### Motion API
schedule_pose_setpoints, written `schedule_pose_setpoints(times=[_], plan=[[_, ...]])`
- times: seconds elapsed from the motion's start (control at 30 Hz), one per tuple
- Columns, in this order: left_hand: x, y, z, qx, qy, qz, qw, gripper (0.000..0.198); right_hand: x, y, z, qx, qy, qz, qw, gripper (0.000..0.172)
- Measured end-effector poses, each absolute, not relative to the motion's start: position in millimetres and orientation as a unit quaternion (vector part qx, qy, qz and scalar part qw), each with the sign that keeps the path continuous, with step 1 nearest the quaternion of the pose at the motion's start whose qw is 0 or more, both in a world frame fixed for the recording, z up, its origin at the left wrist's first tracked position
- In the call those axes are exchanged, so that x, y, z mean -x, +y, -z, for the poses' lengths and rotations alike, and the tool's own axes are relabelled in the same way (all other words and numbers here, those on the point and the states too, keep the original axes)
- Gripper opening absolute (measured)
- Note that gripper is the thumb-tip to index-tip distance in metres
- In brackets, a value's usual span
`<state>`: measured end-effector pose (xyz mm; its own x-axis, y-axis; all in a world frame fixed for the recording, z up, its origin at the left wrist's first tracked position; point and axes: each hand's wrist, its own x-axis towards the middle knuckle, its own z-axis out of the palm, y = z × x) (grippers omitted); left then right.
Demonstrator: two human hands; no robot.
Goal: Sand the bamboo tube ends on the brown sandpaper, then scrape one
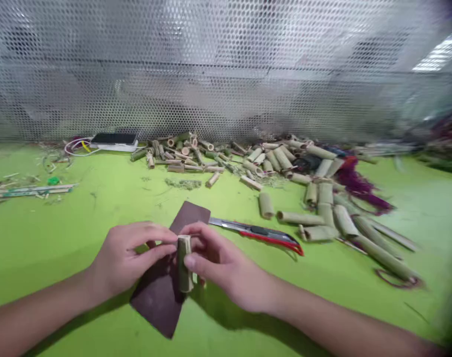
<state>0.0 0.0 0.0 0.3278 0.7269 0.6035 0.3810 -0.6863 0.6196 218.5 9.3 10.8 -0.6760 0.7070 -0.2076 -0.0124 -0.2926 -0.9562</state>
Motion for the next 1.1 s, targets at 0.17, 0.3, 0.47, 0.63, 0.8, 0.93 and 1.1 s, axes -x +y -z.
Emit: schedule_pose_setpoints(times=[0.17,0.3,0.47,0.63,0.8,0.93,1.1], plan=[[-1.4,-0.1,1.5,-0.795,0.337,-0.457,0.214,0.012,-220.5,9.8,-11.2,0.325,-0.541,-0.737,0.242,0.053],[-1.7,-0.2,1.4,-0.794,0.341,-0.454,0.217,0.008,-219.7,9.1,-11.3,0.32,-0.544,-0.737,0.24,0.052],[-0.4,1.0,0.5,-0.803,0.336,-0.445,0.209,0.007,-219.2,9.4,-11.3,0.322,-0.548,-0.735,0.237,0.051],[0.6,2.3,0.4,-0.817,0.344,-0.4,0.234,0.01,-220.1,10.0,-10.0,0.313,-0.551,-0.737,0.234,0.052],[1.4,0.4,2.7,-0.822,0.358,-0.366,0.249,0.013,-219.5,9.7,-9.8,0.311,-0.547,-0.742,0.232,0.05],[1.2,-0.7,4.1,-0.823,0.365,-0.345,0.265,0.013,-219.2,9.3,-10.8,0.312,-0.544,-0.743,0.234,0.051],[0.4,-3.2,3.4,-0.823,0.368,-0.331,0.278,0.014,-221.8,10.8,-10.4,0.314,-0.547,-0.742,0.228,0.051]])
